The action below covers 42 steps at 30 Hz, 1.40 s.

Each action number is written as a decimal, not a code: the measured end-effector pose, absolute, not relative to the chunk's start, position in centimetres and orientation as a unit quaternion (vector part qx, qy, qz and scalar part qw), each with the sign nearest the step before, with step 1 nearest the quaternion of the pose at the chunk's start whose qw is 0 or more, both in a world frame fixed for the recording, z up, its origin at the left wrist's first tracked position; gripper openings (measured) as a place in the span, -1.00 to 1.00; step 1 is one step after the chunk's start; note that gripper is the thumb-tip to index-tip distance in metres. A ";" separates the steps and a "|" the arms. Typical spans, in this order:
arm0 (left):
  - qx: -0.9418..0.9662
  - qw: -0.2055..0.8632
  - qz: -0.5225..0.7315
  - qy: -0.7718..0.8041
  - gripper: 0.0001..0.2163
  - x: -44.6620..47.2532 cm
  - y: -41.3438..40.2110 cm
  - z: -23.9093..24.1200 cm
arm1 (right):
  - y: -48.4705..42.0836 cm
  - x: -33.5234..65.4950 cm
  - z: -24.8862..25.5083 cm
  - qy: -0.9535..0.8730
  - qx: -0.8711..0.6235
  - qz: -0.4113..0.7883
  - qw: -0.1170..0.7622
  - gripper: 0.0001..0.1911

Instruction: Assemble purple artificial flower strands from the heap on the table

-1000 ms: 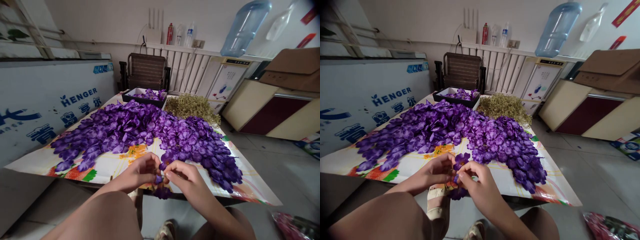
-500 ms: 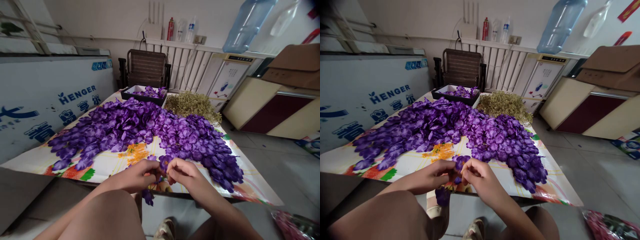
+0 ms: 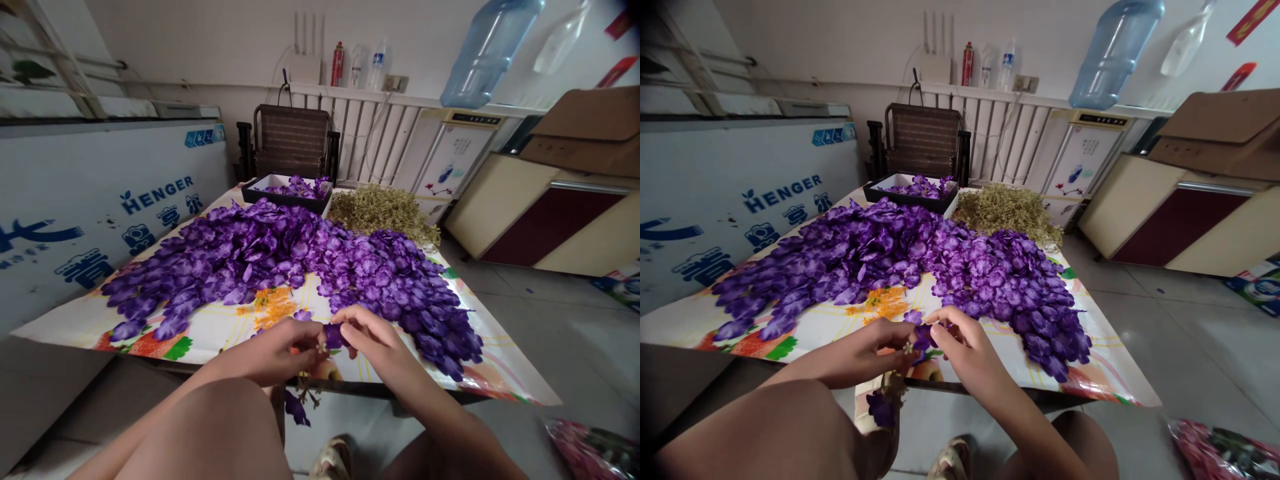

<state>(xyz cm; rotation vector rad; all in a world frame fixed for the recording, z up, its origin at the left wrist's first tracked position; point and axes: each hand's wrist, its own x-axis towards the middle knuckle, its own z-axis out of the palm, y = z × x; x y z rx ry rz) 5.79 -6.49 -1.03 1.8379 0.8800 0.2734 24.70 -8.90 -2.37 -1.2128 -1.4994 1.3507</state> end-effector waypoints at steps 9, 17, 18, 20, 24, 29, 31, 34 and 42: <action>0.805 0.461 0.176 0.329 -0.74 5.5 -6.5 -0.9 | -8.7 24.8 -3.6 -0.546 -0.405 0.634 0.368 -0.86; 0.781 0.458 0.283 0.316 -0.74 5.4 -6.3 -1.1 | -8.9 24.6 -2.8 -0.558 -0.391 0.631 0.372 -0.89; 0.773 0.468 0.289 0.316 -0.74 5.4 -6.4 -1.1 | -9.1 24.5 -2.6 -0.559 -0.391 0.634 0.365 -0.88; 0.754 0.491 0.302 0.315 -0.73 5.4 -6.4 -1.1 | -9.3 24.2 -2.4 -0.558 -0.392 0.641 0.353 -0.83; 0.692 0.551 0.340 0.319 -0.79 5.3 -6.8 -1.0 | -9.3 23.5 -3.2 -0.543 -0.420 0.627 0.367 -0.75; 0.577 0.656 0.381 0.302 -0.75 5.2 -7.3 -1.7 | -9.1 22.7 -4.7 -0.515 -0.371 0.682 0.363 -0.73; 0.530 0.700 0.384 0.288 -0.69 5.3 -7.4 -2.3 | -9.3 22.3 -4.7 -0.512 -0.338 0.703 0.359 -0.72; 0.488 0.741 0.374 0.270 -0.68 5.2 -7.2 -3.1 | -9.3 22.2 -4.4 -0.554 -0.317 0.702 0.317 -0.72; 0.474 0.778 0.318 0.263 -0.71 4.2 -6.4 -3.9 | -2.2 27.0 -6.2 -0.688 -0.587 0.262 0.336 -0.80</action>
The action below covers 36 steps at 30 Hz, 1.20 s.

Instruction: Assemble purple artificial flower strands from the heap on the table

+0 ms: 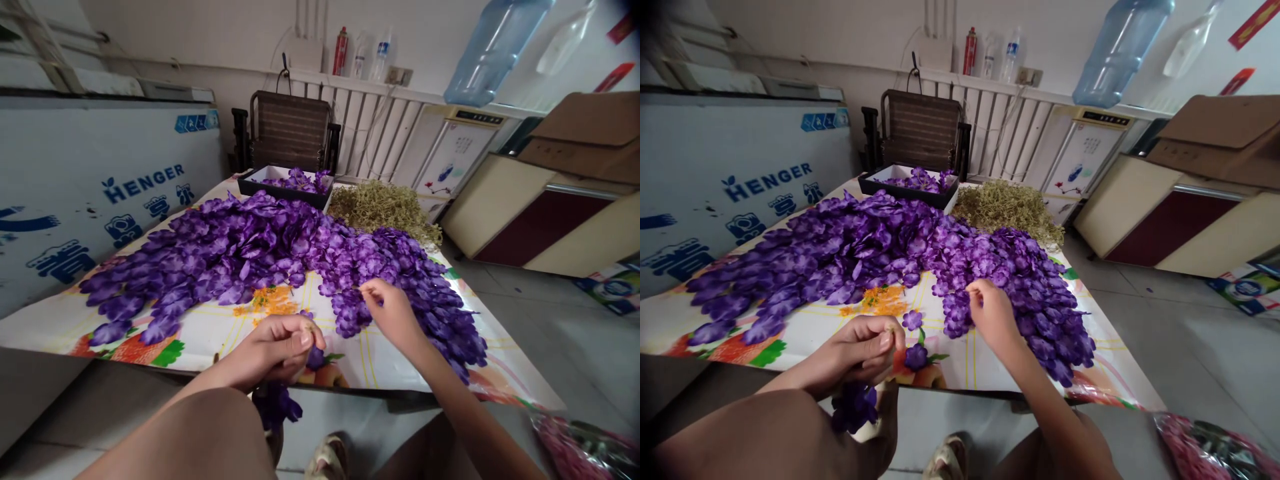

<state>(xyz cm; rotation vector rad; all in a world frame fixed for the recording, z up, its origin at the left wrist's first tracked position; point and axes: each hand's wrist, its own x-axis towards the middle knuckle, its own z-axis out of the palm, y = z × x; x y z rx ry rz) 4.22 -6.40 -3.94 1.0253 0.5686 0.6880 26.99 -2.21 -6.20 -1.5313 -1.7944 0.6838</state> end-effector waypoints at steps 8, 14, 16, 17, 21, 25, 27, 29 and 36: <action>0.489 0.759 0.305 0.304 -0.67 3.5 -6.1 -4.1 | 0.2 28.2 -8.0 -0.742 -0.606 0.180 0.225 -0.89; 0.511 0.737 0.283 0.340 -0.65 2.9 -6.3 -4.4 | -0.1 27.0 -8.8 -0.764 -0.605 0.145 0.170 -0.91; 0.512 0.729 0.282 0.356 -0.64 2.9 -6.3 -4.4 | 0.1 26.8 -8.8 -0.773 -0.595 0.149 0.163 -0.93; 0.514 0.726 0.281 0.361 -0.64 2.8 -6.3 -4.4 | 0.1 26.8 -8.7 -0.776 -0.591 0.151 0.160 -0.89; 0.523 0.729 0.260 0.356 -0.62 2.7 -6.2 -4.8 | -0.2 27.7 -8.0 -0.778 -0.593 0.142 0.151 -0.78; 0.528 0.726 0.252 0.362 -0.62 2.8 -6.1 -5.0 | -0.9 29.0 -7.7 -0.783 -0.596 0.131 0.119 -0.68; 0.529 0.725 0.249 0.365 -0.62 2.9 -6.0 -5.1 | -1.0 29.3 -7.8 -0.784 -0.598 0.128 0.105 -0.72; 0.530 0.725 0.247 0.364 -0.62 3.1 -5.9 -5.1 | -1.0 29.5 -8.1 -0.784 -0.599 0.125 0.102 -0.76; 0.540 0.720 0.238 0.366 -0.63 3.8 -5.7 -4.9 | -0.9 30.0 -8.4 -0.785 -0.585 0.147 0.143 -0.67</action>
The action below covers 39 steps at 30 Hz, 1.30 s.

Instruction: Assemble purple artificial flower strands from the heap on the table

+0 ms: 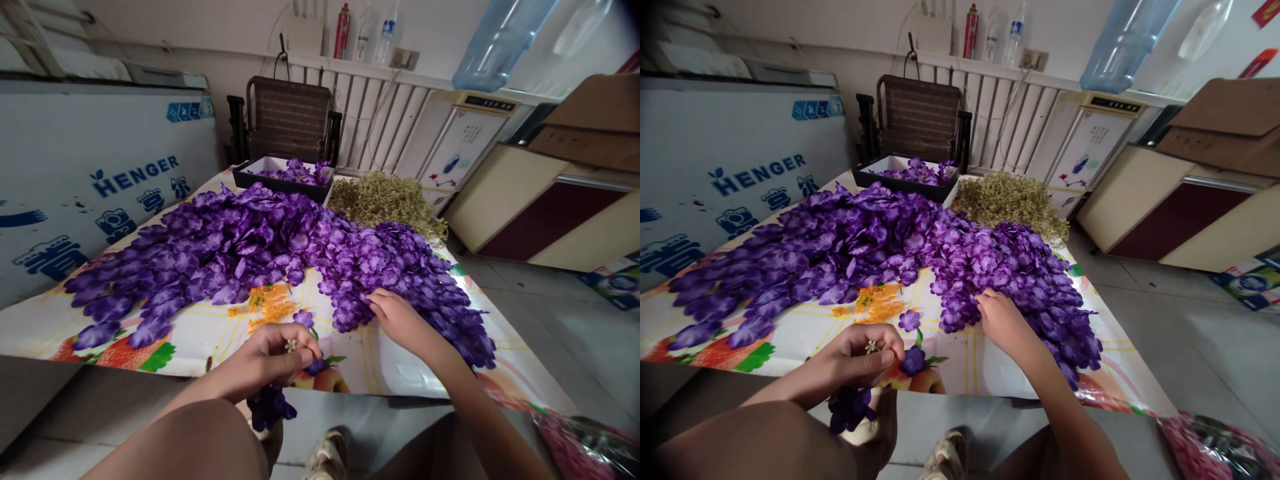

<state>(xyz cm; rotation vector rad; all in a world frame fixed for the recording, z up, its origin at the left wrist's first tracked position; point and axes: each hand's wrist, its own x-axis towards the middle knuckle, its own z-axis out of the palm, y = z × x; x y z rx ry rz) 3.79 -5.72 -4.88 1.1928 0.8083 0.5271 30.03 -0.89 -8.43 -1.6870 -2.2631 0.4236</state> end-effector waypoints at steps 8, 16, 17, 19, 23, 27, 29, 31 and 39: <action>0.536 0.728 0.231 0.361 -0.64 4.1 -5.6 -5.1 | -1.0 31.1 -7.2 -0.699 -0.627 0.226 0.260 -0.65; 0.526 0.727 0.236 0.373 -0.64 4.3 -5.5 -5.5 | -0.8 31.2 -6.7 -0.558 -0.549 0.456 0.425 -0.88; 0.527 0.724 0.234 0.379 -0.63 4.4 -5.6 -5.4 | -0.8 31.1 -6.6 -0.537 -0.535 0.480 0.441 -0.84; 0.538 0.709 0.231 0.394 -0.64 4.3 -5.8 -4.9 | -0.9 31.0 -6.3 -0.496 -0.515 0.516 0.472 -0.77; 0.591 0.643 0.253 0.416 -0.73 3.2 -5.2 -2.0 | -1.2 30.8 -5.5 -0.422 -0.492 0.556 0.520 -0.71; 0.687 0.421 0.314 0.502 -0.78 1.8 -1.8 1.7 | -1.5 30.6 -4.7 -0.375 -0.473 0.585 0.541 -0.69; 0.756 0.217 0.260 0.560 -0.76 1.6 1.1 2.4 | -1.7 30.5 -4.6 -0.363 -0.467 0.599 0.539 -0.68; 0.762 0.162 0.238 0.580 -0.80 2.0 4.3 1.9 | -1.8 30.2 -4.6 -0.356 -0.463 0.611 0.535 -0.68; 0.779 0.088 0.098 0.613 -0.71 5.8 12.4 -3.3 | -3.7 30.5 -6.4 -0.365 -0.473 0.629 0.498 -0.76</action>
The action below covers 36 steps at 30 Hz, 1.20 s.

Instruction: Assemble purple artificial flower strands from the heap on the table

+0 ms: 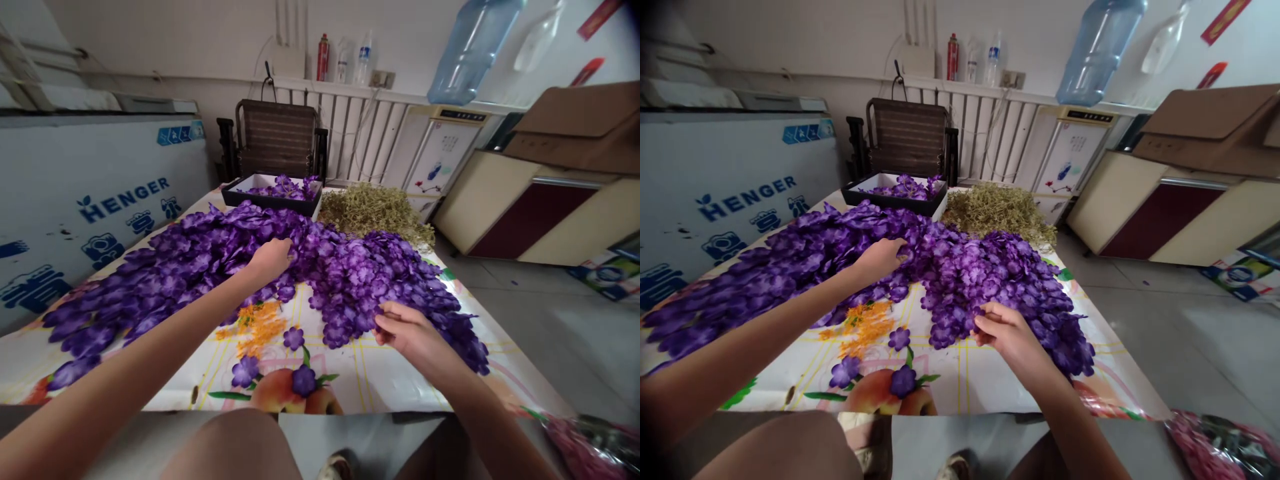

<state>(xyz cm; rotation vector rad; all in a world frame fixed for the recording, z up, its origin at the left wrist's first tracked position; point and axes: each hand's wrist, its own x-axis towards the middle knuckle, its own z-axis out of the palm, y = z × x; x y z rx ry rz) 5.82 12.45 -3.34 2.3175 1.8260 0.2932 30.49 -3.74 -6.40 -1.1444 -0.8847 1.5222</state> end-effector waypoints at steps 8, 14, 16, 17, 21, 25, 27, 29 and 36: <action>0.760 0.097 0.042 0.642 -0.72 5.1 14.4 -4.0 | -4.7 32.0 -6.7 -0.381 -0.484 0.621 0.485 -0.76; 0.744 0.115 0.050 0.657 -0.73 4.0 14.3 -4.7 | -4.3 30.4 -6.6 -0.382 -0.462 0.639 0.482 -0.72; 0.737 0.127 0.057 0.662 -0.72 4.1 14.3 -5.2 | -4.5 29.9 -6.5 -0.388 -0.459 0.643 0.475 -0.71; 0.732 0.136 0.059 0.665 -0.72 4.2 14.3 -5.4 | -4.6 29.8 -6.3 -0.392 -0.459 0.643 0.472 -0.71; 0.709 0.175 0.068 0.680 -0.71 4.5 14.7 -6.0 | -5.3 30.2 -5.9 -0.409 -0.463 0.635 0.464 -0.74; 0.686 0.214 0.091 0.689 -0.71 4.5 14.8 -5.5 | -5.6 30.9 -5.6 -0.416 -0.473 0.618 0.470 -0.77; 0.676 0.241 0.106 0.688 -0.71 4.4 14.6 -4.7 | -5.7 31.0 -5.4 -0.415 -0.477 0.611 0.477 -0.77; 0.664 0.275 0.123 0.684 -0.71 4.3 14.1 -3.8 | -5.7 30.8 -5.1 -0.414 -0.479 0.606 0.483 -0.77; 0.595 0.424 0.176 0.660 -0.71 2.7 11.7 -1.0 | -5.5 29.6 -4.6 -0.414 -0.477 0.607 0.483 -0.74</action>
